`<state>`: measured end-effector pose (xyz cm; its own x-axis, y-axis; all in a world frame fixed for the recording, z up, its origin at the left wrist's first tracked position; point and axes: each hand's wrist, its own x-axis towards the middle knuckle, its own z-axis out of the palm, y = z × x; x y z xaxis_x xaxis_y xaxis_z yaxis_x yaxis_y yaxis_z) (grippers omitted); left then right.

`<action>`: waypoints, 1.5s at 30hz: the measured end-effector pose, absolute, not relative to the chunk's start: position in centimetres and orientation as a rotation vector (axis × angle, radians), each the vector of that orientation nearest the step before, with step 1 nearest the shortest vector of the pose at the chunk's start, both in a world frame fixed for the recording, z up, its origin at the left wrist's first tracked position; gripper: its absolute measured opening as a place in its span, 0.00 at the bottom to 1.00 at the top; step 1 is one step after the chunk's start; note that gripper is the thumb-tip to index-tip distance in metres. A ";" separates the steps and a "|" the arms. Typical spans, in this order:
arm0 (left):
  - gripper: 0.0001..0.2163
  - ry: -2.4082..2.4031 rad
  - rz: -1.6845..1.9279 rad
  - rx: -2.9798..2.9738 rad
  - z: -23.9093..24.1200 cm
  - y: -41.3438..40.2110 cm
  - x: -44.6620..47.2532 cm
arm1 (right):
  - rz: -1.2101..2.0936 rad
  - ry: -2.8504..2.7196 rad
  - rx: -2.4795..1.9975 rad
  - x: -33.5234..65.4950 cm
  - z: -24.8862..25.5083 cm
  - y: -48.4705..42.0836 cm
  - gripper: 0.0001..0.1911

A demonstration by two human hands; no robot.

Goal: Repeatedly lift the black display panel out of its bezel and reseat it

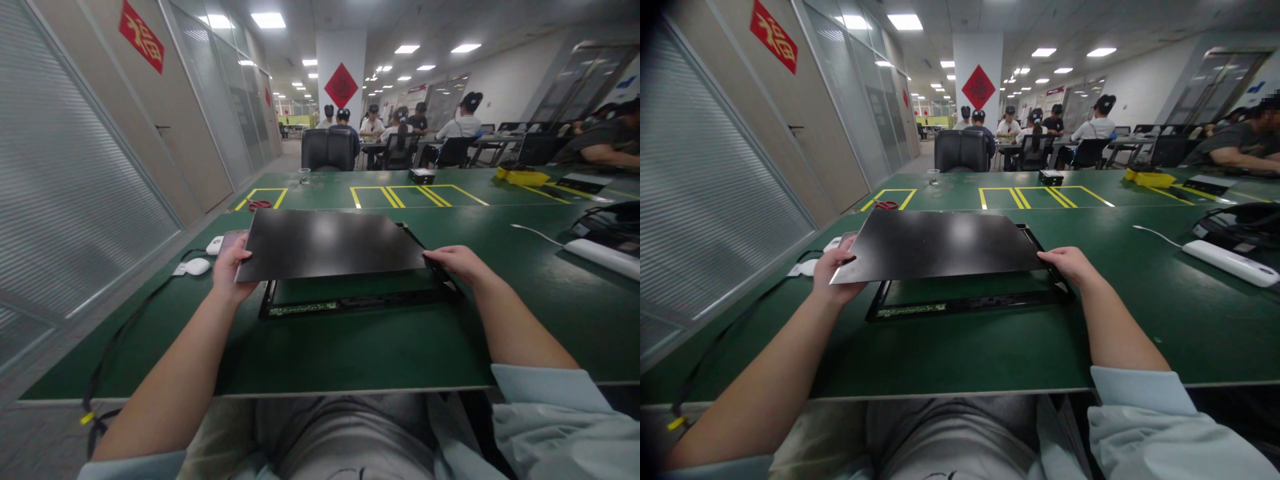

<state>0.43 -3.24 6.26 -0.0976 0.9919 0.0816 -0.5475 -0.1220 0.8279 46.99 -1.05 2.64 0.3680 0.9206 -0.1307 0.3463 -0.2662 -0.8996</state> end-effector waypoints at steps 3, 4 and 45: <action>0.17 0.777 1.490 0.808 5.9 -3.1 0.5 | 0.867 -1.209 -1.879 47.2 2.6 -1.3 0.10; 0.17 0.782 1.469 0.810 5.8 -3.1 0.5 | 0.867 -1.236 -1.907 47.4 2.5 -1.3 0.09; 0.31 0.860 1.237 0.913 3.0 -2.5 1.8 | 0.541 -1.561 -2.214 49.7 2.9 -1.2 0.10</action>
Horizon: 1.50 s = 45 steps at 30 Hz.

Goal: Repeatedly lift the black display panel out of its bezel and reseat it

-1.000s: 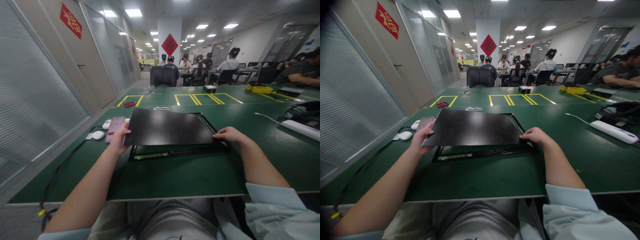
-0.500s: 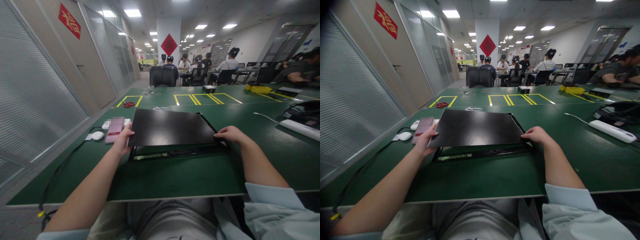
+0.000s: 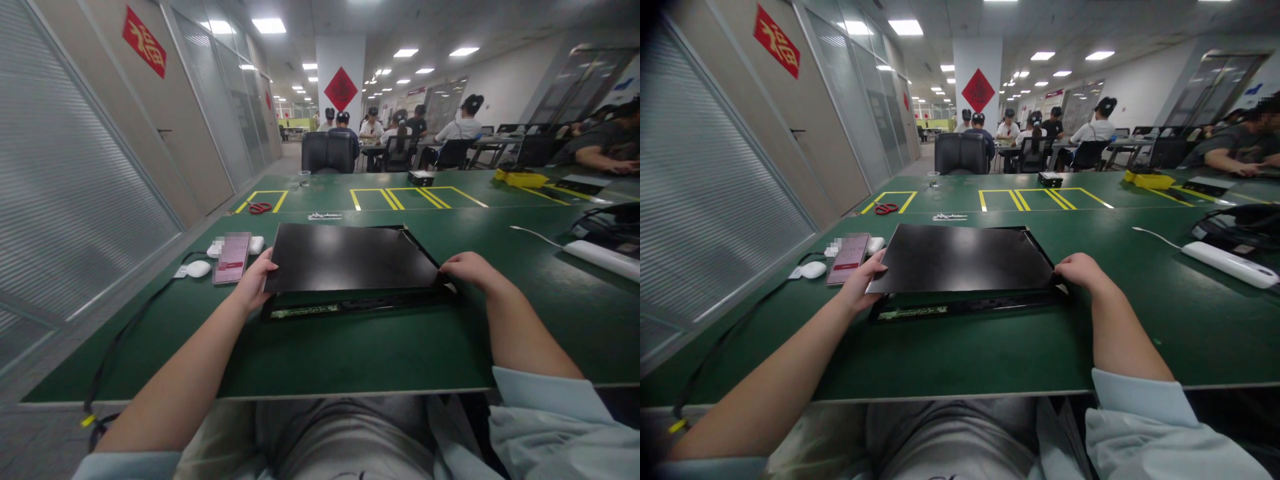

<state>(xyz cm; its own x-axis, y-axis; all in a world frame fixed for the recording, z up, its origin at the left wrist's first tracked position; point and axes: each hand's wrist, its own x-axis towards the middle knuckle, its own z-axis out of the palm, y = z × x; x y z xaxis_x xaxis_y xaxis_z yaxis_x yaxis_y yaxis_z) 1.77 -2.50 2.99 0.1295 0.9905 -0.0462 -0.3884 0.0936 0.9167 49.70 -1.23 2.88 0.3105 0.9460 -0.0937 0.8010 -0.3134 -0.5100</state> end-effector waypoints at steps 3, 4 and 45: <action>0.30 0.863 1.213 0.911 2.7 -2.3 1.8 | 0.501 -1.584 -2.251 49.6 2.9 -1.2 0.10; 0.30 0.863 1.210 0.909 2.6 -2.2 1.8 | 0.484 -1.590 -2.270 49.5 3.0 -1.2 0.11; 0.26 1.143 1.177 0.931 2.3 -2.2 2.8 | 0.336 -1.767 -2.536 47.8 3.6 -1.3 0.19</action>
